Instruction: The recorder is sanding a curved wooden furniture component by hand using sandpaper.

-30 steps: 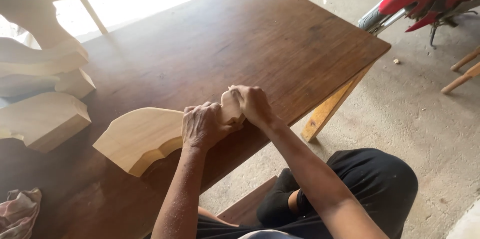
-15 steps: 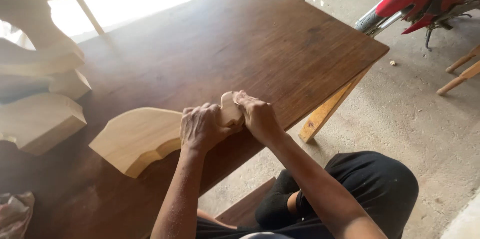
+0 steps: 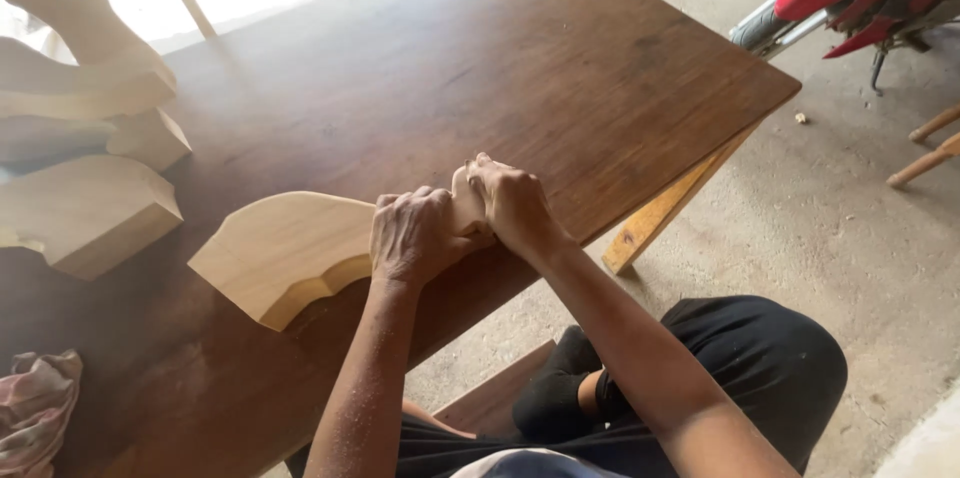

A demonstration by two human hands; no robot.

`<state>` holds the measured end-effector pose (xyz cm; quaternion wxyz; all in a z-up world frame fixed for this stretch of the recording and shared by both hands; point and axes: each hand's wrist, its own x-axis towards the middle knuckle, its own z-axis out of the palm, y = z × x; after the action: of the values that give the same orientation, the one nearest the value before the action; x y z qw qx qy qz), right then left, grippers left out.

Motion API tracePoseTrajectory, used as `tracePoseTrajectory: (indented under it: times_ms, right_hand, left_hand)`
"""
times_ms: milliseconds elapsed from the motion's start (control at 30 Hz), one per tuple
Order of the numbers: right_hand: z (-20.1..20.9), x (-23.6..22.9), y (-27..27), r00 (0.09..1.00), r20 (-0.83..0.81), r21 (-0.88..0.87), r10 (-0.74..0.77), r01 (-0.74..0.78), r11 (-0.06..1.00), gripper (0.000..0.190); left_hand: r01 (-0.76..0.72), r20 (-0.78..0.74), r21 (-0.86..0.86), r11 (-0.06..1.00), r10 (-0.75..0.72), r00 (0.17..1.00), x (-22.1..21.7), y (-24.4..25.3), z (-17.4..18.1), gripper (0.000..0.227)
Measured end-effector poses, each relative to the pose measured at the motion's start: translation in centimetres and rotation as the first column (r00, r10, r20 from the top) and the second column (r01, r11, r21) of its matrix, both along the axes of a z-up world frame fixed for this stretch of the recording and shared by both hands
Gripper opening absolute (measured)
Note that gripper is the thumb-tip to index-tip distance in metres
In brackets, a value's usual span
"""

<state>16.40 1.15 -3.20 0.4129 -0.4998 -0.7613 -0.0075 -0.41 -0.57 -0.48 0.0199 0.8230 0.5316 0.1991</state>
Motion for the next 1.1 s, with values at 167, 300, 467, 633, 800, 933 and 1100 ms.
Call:
tracePoseTrajectory:
  times_ms: [167, 300, 467, 633, 800, 933, 1100]
  right_hand:
    - [3.8, -1.0, -0.5, 0.998, -0.032, -0.469, -0.057, 0.036, 0.883, 0.025]
    - [-2.7, -0.6, -1.1, 0.970, 0.216, 0.333, -0.114, 0.036, 0.942, 0.020]
    - [4.5, -2.1, -0.8, 0.998, -0.005, -0.290, -0.062, 0.058, 0.955, 0.024]
    - [-1.9, -1.0, -0.1, 0.997, 0.050, 0.012, 0.065, -0.066, 0.998, 0.022]
    - [2.9, -2.4, -0.4, 0.998, -0.045, -0.084, 0.032, -0.036, 0.996, 0.021]
    - [3.8, -2.8, -0.2, 0.986, 0.118, -0.490, -0.117, 0.160, 0.857, 0.030]
    - [-1.2, -2.1, -3.4, 0.977, 0.201, 0.203, 0.078, -0.119, 0.972, 0.024]
  left_hand:
    - [-0.045, -0.044, -0.106, 0.993, 0.040, 0.998, 0.4, -0.1, 0.9, 0.073]
    - [-0.024, 0.059, 0.007, 1.000, 0.023, 0.998, -0.2, 0.4, -1.3, 0.051]
    - [-0.034, 0.014, -0.062, 0.998, 0.035, 0.999, 0.0, -1.0, 1.5, 0.063]
    - [-0.043, 0.037, -0.048, 0.998, 0.044, 0.998, 0.0, 0.6, -0.9, 0.053]
    - [-0.027, -0.007, -0.029, 0.999, 0.027, 1.000, -0.3, 0.5, -1.3, 0.042]
    - [0.032, 0.018, -0.037, 0.999, -0.031, 0.999, -1.7, -0.6, 1.3, 0.074]
    - [-0.074, -0.088, -0.054, 0.996, 0.069, 0.994, -3.3, -0.4, -0.1, 0.087]
